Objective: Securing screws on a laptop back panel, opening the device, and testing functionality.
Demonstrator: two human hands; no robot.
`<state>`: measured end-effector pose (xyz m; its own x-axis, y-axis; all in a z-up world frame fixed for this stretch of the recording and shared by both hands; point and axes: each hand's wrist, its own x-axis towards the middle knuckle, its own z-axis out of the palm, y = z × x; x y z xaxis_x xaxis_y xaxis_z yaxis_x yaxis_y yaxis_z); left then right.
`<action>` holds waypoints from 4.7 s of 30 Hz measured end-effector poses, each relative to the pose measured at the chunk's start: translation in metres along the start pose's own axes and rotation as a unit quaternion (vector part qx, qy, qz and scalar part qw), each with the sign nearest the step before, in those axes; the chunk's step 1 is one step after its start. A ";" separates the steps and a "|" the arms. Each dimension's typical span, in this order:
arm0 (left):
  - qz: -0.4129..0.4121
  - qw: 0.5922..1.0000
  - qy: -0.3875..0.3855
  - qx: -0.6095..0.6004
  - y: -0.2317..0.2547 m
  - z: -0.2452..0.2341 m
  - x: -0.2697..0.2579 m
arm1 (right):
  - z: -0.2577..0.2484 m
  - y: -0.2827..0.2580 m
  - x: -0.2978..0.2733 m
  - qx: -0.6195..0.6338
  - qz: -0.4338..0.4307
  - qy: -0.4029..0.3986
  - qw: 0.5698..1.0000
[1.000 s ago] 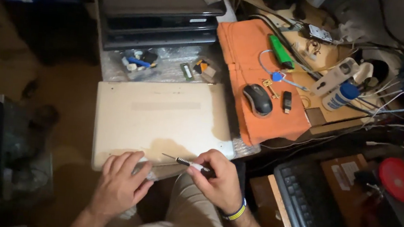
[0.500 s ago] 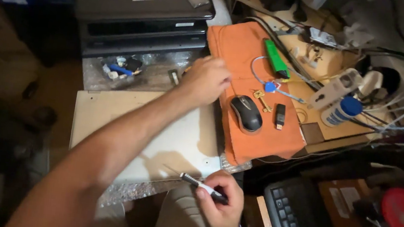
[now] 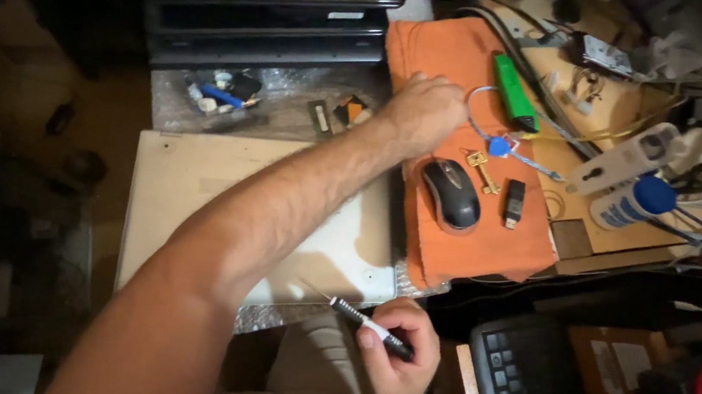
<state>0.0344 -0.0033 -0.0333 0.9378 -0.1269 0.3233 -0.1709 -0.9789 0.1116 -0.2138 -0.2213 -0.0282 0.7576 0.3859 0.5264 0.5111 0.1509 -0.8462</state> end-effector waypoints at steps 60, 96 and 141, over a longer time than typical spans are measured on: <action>-0.060 0.948 0.110 0.292 0.014 -0.114 -0.499 | 0.041 -0.015 -0.036 -0.115 -0.023 -0.146 0.982; -0.075 0.961 0.139 0.228 0.011 -0.121 -0.496 | 0.038 -0.010 -0.034 -0.099 -0.022 -0.147 0.984; -0.394 0.500 0.212 -0.742 -0.014 -0.030 -0.522 | 0.131 -0.034 -0.033 -0.145 -0.088 -0.336 0.926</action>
<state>-0.4612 0.0816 -0.1757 0.7965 0.5574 -0.2343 -0.1304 0.5367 0.8336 -0.3090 -0.1203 -0.0272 0.2775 0.8728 0.4015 0.7639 0.0530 -0.6432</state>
